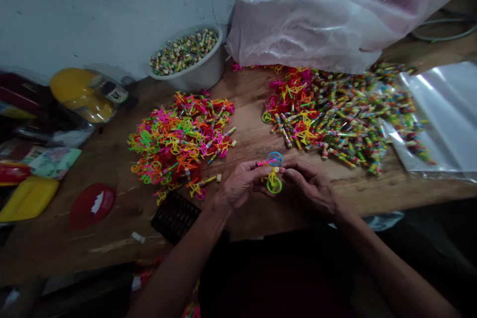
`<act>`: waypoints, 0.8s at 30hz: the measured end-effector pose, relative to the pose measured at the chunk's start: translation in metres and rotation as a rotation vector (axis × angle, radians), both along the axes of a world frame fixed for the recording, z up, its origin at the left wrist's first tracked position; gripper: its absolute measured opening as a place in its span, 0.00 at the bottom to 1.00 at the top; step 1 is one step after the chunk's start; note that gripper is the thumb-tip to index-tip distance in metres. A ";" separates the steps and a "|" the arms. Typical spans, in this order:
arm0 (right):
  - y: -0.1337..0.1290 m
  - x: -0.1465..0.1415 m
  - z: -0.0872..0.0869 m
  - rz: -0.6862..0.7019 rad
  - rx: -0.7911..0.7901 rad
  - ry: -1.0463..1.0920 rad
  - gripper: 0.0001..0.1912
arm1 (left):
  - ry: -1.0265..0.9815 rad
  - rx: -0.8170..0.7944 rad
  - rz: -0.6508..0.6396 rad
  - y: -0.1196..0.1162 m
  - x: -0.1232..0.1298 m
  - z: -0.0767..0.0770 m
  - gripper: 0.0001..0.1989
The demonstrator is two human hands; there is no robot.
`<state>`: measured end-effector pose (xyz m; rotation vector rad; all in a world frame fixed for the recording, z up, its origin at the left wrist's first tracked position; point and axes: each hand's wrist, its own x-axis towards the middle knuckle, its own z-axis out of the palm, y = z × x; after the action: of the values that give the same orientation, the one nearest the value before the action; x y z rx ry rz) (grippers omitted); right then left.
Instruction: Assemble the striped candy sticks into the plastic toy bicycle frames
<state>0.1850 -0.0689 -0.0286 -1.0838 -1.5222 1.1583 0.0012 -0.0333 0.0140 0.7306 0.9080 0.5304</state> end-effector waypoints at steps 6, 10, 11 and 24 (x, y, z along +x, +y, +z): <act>-0.005 -0.001 0.012 0.009 0.209 -0.251 0.08 | 0.040 -0.032 0.005 -0.005 -0.003 0.000 0.13; -0.013 -0.006 0.006 -0.038 0.280 -0.408 0.06 | 0.083 -0.040 0.046 -0.009 0.001 -0.003 0.13; -0.015 -0.007 0.004 -0.028 0.279 -0.424 0.06 | 0.098 -0.042 0.054 -0.009 0.002 -0.005 0.13; 0.027 -0.024 0.006 -0.118 0.315 -0.632 0.13 | 0.645 0.433 0.338 0.038 -0.057 0.020 0.21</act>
<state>0.1610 -0.0416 -0.0225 -1.3664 -2.0014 0.4776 -0.0555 0.0049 0.0341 1.1854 1.5591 0.8260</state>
